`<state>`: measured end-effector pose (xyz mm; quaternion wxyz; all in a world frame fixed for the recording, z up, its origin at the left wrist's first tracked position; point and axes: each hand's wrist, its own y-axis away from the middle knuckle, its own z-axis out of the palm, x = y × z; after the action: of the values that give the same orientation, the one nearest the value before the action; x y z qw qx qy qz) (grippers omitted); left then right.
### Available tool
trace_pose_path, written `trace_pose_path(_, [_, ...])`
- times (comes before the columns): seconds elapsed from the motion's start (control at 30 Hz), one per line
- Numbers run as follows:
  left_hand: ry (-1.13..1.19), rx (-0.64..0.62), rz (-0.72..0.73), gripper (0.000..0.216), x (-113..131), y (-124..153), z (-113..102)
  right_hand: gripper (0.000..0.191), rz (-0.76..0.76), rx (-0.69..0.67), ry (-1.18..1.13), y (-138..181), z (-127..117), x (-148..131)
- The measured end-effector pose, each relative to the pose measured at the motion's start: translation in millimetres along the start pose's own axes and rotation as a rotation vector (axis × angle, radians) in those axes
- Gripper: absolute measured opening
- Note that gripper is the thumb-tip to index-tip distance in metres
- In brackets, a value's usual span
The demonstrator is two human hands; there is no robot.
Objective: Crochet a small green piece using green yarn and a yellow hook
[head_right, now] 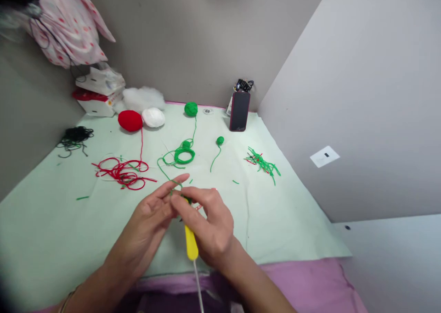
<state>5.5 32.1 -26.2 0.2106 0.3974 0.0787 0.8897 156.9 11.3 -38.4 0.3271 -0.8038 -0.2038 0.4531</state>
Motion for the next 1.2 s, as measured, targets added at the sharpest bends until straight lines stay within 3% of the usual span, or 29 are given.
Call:
trace_pose_path(0.1, [0.08, -0.029, -0.103, 0.046, 5.2, -0.4, -1.2, 0.023, 0.119, 0.097, -0.149, -3.9, -4.0, 2.9])
trace_pose_path(0.17, [0.087, -0.03, -0.097, 0.041, 6.6, 0.0, -3.4, 0.018, 0.298, 0.15, -0.366, -8.3, -4.6, 4.3])
trace_pose_path(0.23, [0.041, -0.04, -0.064, 0.037, 5.3, 0.6, -5.4, 0.018, 0.404, 0.122, -0.531, -11.0, -3.3, 5.3])
trace_pose_path(0.33, [-0.043, -0.068, -0.015, 0.033, 1.5, 1.0, -6.4, 0.015, 0.443, 0.044, -0.577, -10.2, -0.6, 7.4])
trace_pose_path(0.57, [-0.135, -0.007, -0.005, 0.03, 0.8, 0.3, -7.9, 0.019, 0.522, 0.084, -0.676, -7.1, -4.0, 13.1])
trace_pose_path(0.73, [-0.185, 0.023, 0.092, 0.029, 1.0, 0.8, -10.8, 0.02, 0.399, 0.063, -0.487, -6.0, -7.4, 4.9])
trace_pose_path(0.93, [-0.279, 0.071, 0.241, 0.03, -4.0, 1.8, -10.0, 0.028, -0.131, -0.08, 0.025, 3.4, -8.7, 1.8])
trace_pose_path(1.03, [-0.203, 0.051, 0.194, 0.038, -4.9, 2.2, -7.1, 0.039, -0.288, -0.079, 0.247, 7.1, -7.1, 4.0])
trace_pose_path(1.1, [-0.075, -0.007, 0.049, 0.047, -3.1, 2.0, -6.1, 0.042, -0.287, -0.065, 0.275, 7.4, -6.1, 4.2])
trace_pose_path(1.2, [0.052, -0.068, -0.111, 0.052, 1.6, 0.9, -7.5, 0.032, -0.028, 0.028, 0.002, 3.5, -5.4, 2.8])
